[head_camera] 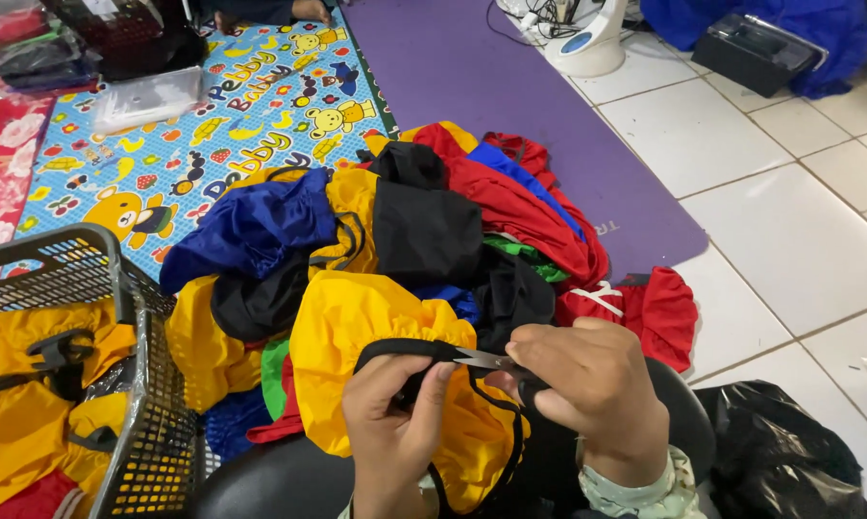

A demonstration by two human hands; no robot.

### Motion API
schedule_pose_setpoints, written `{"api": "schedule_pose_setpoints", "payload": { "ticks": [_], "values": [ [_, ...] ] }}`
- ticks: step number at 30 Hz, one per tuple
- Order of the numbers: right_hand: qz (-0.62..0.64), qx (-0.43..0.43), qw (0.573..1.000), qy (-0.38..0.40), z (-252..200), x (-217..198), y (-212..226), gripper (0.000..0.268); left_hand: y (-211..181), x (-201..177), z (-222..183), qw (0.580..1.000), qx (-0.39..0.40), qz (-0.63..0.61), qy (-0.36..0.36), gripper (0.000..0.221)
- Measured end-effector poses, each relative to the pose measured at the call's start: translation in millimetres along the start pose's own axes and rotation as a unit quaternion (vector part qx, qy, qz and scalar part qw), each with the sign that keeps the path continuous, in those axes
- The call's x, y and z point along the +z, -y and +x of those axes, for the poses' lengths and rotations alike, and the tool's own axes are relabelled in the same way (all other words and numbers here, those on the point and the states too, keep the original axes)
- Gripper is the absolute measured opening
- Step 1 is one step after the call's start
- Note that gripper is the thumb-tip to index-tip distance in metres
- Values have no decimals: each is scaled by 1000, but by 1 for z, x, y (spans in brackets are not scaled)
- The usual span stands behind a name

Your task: A person sits on the floor and uses scissors to trim loose threads from various colored fabric items, placing finished ones in a basket.

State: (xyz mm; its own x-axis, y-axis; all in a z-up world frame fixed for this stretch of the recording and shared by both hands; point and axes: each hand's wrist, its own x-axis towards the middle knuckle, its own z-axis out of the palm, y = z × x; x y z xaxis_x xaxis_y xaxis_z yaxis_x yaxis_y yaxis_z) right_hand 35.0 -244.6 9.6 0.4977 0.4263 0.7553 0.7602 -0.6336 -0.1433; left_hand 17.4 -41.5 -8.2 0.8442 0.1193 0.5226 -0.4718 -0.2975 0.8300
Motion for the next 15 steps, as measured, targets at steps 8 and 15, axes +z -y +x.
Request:
{"api": "schedule_pose_setpoints", "payload": {
  "ticks": [8,15],
  "values": [
    [19,21,1000,12,-11,4,-4,29,4,7,-2,999,24,-6,-28,12],
    [8,27,1000,4,1,-3,11,30,10,18,-9,997,30,8,-68,15]
  ]
}}
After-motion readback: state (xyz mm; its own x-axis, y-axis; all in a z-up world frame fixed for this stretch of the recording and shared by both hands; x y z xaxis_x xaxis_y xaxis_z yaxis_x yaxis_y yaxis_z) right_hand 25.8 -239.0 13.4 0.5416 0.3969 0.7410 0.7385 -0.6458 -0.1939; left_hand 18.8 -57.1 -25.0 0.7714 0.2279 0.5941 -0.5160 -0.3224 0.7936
